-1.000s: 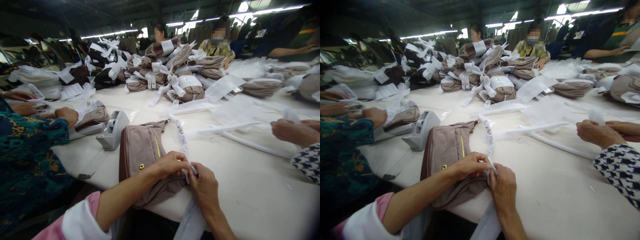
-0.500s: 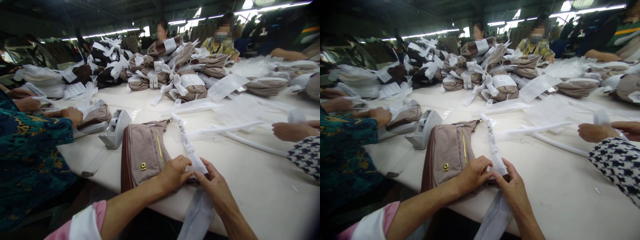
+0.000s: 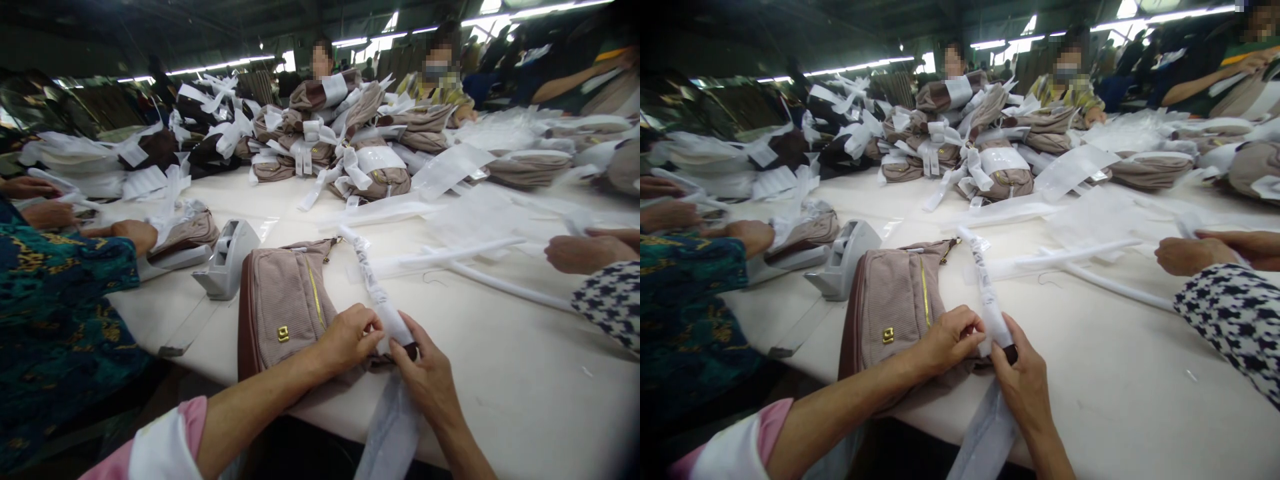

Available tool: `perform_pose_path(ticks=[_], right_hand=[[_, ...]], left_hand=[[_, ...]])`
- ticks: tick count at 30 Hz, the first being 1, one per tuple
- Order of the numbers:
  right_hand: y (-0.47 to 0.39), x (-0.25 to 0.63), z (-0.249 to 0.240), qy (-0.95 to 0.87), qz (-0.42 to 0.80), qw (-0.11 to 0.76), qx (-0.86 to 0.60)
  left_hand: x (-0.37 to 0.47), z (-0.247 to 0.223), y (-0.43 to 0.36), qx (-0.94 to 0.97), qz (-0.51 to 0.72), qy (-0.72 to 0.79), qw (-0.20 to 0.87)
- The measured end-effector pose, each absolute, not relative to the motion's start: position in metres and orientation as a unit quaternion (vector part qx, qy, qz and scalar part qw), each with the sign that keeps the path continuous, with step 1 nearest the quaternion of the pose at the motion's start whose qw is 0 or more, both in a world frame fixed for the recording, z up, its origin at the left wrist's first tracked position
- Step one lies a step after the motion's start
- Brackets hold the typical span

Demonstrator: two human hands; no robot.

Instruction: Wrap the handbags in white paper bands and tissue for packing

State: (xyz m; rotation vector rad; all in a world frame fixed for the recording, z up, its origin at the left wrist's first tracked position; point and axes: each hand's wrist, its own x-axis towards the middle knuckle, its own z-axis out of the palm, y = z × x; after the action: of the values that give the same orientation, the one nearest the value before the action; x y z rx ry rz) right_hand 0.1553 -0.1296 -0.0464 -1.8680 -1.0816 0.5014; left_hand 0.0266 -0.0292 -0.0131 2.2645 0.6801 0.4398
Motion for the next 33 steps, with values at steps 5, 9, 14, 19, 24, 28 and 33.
perform_pose_path(ticks=[5, 9, 14, 19, 24, 28, 33], right_hand=[[-0.129, 0.158, -0.041, -0.350, 0.300, 0.481, -0.745], [-0.127, 0.157, -0.042, -0.350, 0.335, 0.486, -0.727], [-0.128, 0.160, -0.036, -0.400, 0.327, 0.479, -0.710], [-0.128, 0.163, -0.033, -0.416, 0.329, 0.475, -0.702], [-0.124, 0.154, -0.033, -0.429, 0.162, 0.425, -0.780], [-0.126, 0.153, -0.031, -0.393, 0.257, 0.458, -0.755], [-0.133, 0.157, -0.025, -0.349, 0.389, 0.500, -0.690]], left_hand=[[0.026, -0.018, -0.037, 0.944, 0.141, 0.242, 0.175], [0.023, -0.017, -0.037, 0.963, 0.127, 0.203, 0.123], [0.025, -0.013, -0.032, 0.864, 0.229, 0.256, 0.368], [0.035, -0.016, -0.033, 0.713, 0.239, 0.294, 0.590], [0.035, -0.022, -0.038, 0.664, 0.254, 0.300, 0.636], [0.033, -0.019, -0.032, 0.677, 0.214, 0.271, 0.650], [0.034, -0.009, -0.021, 0.785, 0.144, 0.215, 0.563]])
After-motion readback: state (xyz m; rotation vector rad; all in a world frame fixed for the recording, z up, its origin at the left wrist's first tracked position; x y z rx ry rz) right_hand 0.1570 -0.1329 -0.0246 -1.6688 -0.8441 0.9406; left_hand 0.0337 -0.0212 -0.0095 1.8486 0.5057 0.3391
